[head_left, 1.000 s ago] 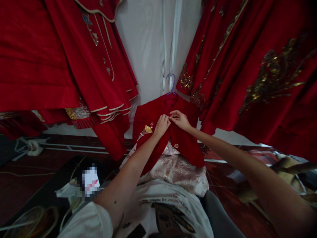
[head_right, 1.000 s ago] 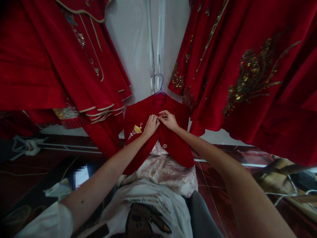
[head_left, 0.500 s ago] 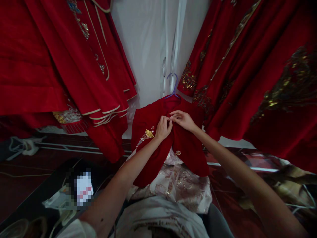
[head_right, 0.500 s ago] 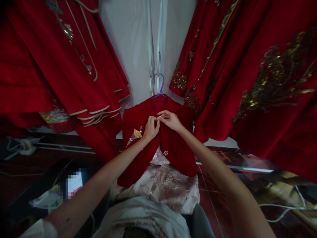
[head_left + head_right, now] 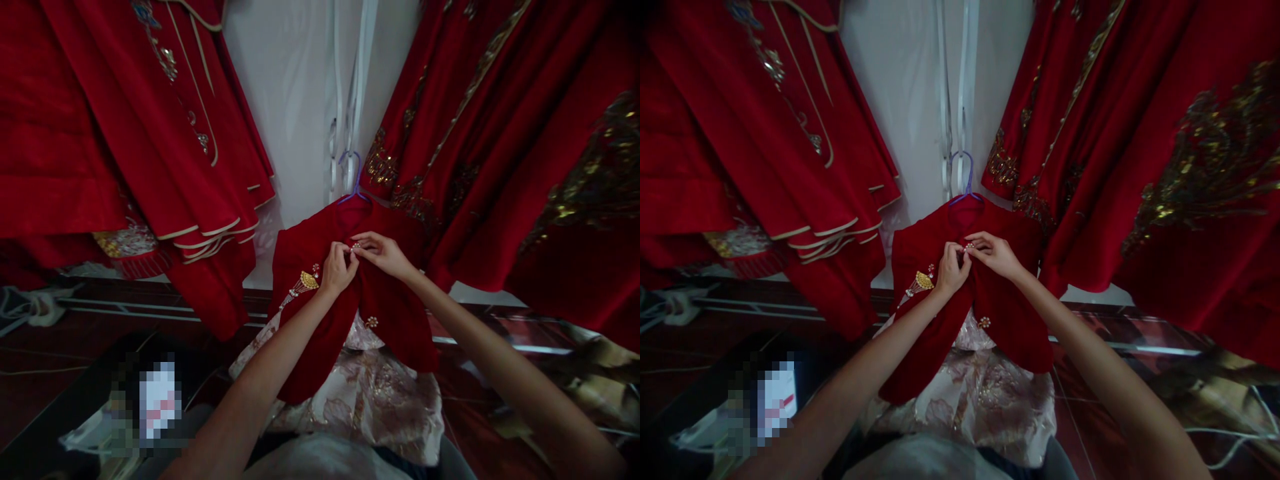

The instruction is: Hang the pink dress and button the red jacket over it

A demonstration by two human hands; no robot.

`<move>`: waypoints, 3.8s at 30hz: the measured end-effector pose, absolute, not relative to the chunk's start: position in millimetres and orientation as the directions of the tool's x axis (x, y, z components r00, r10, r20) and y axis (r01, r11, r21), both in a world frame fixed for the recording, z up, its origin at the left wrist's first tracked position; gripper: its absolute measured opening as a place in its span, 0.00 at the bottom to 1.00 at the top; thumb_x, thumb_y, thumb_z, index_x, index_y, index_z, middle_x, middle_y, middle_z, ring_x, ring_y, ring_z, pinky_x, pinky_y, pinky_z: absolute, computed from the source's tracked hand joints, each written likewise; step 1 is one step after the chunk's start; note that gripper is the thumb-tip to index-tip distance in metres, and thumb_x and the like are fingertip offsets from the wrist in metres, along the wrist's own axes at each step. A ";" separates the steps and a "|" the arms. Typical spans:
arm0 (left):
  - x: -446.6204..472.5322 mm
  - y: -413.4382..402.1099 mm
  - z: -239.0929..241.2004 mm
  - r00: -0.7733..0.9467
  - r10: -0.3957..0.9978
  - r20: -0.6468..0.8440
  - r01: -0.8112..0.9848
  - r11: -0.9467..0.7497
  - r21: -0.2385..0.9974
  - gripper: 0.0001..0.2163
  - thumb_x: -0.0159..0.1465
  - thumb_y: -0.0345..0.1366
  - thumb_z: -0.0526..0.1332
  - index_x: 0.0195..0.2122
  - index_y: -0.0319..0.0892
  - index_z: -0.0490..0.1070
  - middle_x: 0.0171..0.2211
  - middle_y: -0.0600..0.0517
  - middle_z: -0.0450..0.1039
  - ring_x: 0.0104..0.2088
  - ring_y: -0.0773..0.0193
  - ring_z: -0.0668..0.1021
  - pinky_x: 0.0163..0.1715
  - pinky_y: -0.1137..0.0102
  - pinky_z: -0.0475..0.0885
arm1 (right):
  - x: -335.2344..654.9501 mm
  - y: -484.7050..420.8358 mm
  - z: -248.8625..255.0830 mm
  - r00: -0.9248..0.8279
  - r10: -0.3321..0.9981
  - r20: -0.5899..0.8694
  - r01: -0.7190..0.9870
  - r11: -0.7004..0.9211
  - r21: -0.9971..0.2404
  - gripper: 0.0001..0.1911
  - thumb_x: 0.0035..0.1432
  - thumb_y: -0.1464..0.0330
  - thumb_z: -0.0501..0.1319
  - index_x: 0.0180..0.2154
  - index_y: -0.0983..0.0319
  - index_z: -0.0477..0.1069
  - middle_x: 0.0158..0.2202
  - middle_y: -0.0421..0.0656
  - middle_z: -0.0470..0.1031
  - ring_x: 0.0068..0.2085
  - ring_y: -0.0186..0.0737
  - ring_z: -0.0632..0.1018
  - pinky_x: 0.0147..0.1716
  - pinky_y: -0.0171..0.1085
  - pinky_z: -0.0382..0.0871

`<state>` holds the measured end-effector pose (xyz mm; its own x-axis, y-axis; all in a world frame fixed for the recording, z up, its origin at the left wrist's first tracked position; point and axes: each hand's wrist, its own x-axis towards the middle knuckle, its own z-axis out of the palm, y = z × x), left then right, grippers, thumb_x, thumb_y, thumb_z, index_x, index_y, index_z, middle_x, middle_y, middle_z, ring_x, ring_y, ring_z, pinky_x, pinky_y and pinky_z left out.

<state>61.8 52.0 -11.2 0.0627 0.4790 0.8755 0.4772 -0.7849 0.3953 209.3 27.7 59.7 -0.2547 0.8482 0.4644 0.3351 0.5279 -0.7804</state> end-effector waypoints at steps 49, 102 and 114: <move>54.5 52.3 -11.3 0.114 0.559 0.821 0.473 -0.758 0.450 0.06 0.62 0.28 0.54 0.40 0.42 0.62 0.38 0.50 0.67 0.37 0.65 0.73 0.38 0.70 0.72 | 219.9 -22.0 -21.4 0.098 0.888 0.450 0.589 0.312 -0.745 0.11 0.52 0.60 0.60 0.36 0.58 0.70 0.32 0.44 0.76 0.33 0.46 0.77 0.37 0.46 0.73; -10.6 -37.1 18.9 0.359 0.911 0.203 0.184 -0.283 0.941 0.05 0.61 0.31 0.59 0.34 0.38 0.74 0.29 0.50 0.76 0.27 0.69 0.77 0.30 0.74 0.72 | 162.6 -50.6 10.8 -0.140 0.915 0.377 0.406 0.401 -0.821 0.14 0.53 0.63 0.64 0.39 0.59 0.63 0.34 0.41 0.71 0.33 0.36 0.74 0.30 0.34 0.70; -58.8 -6.6 -13.5 -0.027 0.901 0.433 0.358 -0.396 0.845 0.11 0.56 0.37 0.64 0.37 0.41 0.65 0.28 0.55 0.70 0.29 0.69 0.74 0.31 0.73 0.72 | 196.5 -63.2 38.4 -0.341 0.925 0.165 0.034 0.187 -0.982 0.22 0.43 0.66 0.71 0.37 0.58 0.62 0.36 0.37 0.65 0.30 0.28 0.70 0.31 0.31 0.70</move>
<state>-58.8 -6.6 -13.5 -0.0273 0.9008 0.4334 0.3585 -0.3959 0.8454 196.5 -63.2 38.4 -0.3411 0.9255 0.1647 0.0340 0.1873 -0.9817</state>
